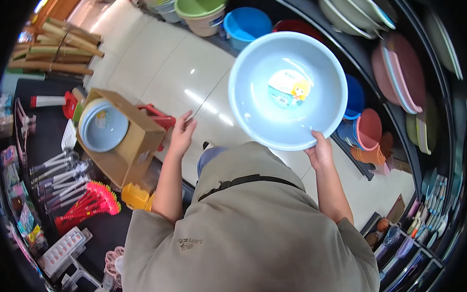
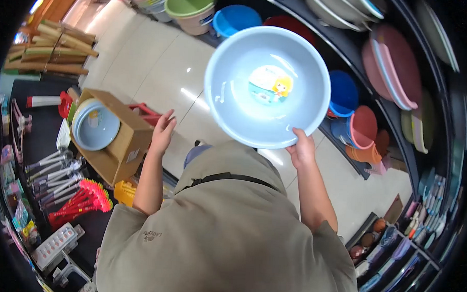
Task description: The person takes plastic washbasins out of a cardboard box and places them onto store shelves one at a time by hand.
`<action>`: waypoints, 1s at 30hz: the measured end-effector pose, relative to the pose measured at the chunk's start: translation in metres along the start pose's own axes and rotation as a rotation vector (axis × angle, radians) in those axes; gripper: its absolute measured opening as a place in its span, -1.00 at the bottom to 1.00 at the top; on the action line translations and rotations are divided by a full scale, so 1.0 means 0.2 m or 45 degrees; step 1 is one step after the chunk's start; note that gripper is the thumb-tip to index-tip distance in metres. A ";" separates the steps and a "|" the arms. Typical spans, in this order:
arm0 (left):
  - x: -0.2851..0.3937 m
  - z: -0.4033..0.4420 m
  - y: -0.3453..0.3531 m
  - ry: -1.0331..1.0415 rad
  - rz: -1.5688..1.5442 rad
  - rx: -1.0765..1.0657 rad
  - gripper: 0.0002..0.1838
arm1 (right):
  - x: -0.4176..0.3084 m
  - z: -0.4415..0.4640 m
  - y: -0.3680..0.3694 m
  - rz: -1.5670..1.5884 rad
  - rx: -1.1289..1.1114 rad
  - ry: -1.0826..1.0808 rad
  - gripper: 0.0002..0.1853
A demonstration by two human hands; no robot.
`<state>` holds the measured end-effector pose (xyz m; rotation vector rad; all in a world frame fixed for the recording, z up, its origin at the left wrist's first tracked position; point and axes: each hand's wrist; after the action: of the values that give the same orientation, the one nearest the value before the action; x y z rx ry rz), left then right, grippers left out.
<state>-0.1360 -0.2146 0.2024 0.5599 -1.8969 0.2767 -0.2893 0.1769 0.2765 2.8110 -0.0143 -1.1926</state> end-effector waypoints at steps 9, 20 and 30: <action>0.52 -0.12 1.46 0.449 -0.550 -0.973 -0.05 | -0.22 -0.49 -0.82 0.173 0.096 -0.202 -0.45; 0.65 -0.39 2.36 0.324 -0.319 -1.637 0.06 | 0.23 -0.92 -1.37 0.681 0.728 -0.743 -0.38; 0.62 -0.45 3.03 0.215 -0.275 -1.873 0.10 | 0.14 -0.99 -1.76 0.622 0.865 -1.192 -0.25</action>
<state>-0.4052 0.3157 0.3923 -0.2753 -1.3718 -1.1087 -0.1363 0.5413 0.3640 2.0719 -1.2628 -2.4976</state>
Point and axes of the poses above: each hand's wrist, its own z-axis towards the middle knuckle, its own y-axis out of the palm, x = y × z, and after that the axes turned 11 degrees about -z, right-handed
